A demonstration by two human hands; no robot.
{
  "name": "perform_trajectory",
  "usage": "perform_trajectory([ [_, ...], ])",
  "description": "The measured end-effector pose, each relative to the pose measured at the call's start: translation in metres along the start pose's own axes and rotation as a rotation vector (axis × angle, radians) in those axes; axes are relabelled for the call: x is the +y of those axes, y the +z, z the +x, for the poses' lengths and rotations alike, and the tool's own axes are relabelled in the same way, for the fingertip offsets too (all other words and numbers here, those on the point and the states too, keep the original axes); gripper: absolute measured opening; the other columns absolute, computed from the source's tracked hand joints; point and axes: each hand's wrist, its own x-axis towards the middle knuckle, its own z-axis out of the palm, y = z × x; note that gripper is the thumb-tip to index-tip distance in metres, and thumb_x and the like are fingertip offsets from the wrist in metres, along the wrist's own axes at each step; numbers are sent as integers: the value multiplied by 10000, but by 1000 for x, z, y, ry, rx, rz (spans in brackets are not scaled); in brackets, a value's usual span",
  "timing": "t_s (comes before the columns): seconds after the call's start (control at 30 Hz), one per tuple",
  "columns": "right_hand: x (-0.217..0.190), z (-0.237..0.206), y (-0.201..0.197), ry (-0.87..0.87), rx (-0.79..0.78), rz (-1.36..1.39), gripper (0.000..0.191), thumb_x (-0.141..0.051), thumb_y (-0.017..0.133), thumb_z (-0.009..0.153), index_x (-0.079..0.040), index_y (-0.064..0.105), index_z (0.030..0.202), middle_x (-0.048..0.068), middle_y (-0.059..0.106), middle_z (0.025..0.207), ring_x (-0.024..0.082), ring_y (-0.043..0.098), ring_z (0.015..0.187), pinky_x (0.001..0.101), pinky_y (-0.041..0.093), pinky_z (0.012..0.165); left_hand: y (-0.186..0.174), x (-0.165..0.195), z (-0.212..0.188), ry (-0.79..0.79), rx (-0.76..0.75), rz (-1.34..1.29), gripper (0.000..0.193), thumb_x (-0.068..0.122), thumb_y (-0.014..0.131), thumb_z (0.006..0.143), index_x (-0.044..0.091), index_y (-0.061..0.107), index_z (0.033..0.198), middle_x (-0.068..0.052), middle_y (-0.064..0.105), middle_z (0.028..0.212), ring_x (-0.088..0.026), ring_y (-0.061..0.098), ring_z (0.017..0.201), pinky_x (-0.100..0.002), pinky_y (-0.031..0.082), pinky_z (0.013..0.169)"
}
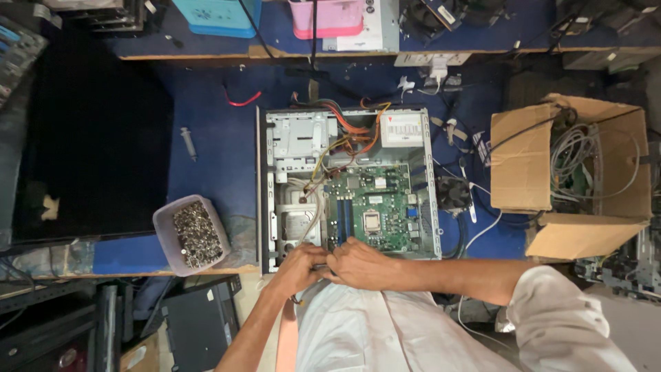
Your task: The person uses a screwdriver to remove screws securing a motherboard inside a desktop computer case. They then disconnect cables and lift the motherboard out of the case.
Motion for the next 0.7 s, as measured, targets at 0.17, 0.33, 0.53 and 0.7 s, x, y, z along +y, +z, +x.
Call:
perform_trajectory([
  [0.17,1,0,-5,-62,12,-4,394,-382,647,984,-30,570,824,148,628,725,322,636,691,450,463,690,6,-3,-3,10,37,32,271,175,830,672,62,757,908,-94,720,886,-336,658,891,-445,497,848],
  [0.33,4,6,-15,-138,-6,-30,364,-366,665,948,-31,562,846,142,628,794,320,624,746,444,460,737,13,-8,-6,35,88,52,237,163,833,672,34,718,833,-126,714,895,-343,654,920,-445,486,908],
  [0.53,2,8,-6,-201,351,119,148,-166,669,935,-67,565,904,108,604,908,267,602,812,408,463,778,23,-14,-9,-37,209,73,236,85,786,613,17,676,810,-156,716,883,-354,657,908,-463,476,959],
  [0.7,-7,13,30,99,444,941,192,-113,741,912,-60,557,902,58,585,861,171,558,774,321,466,704,28,-18,-6,-95,264,5,159,84,770,687,40,683,813,-146,726,878,-348,672,903,-448,490,915],
])
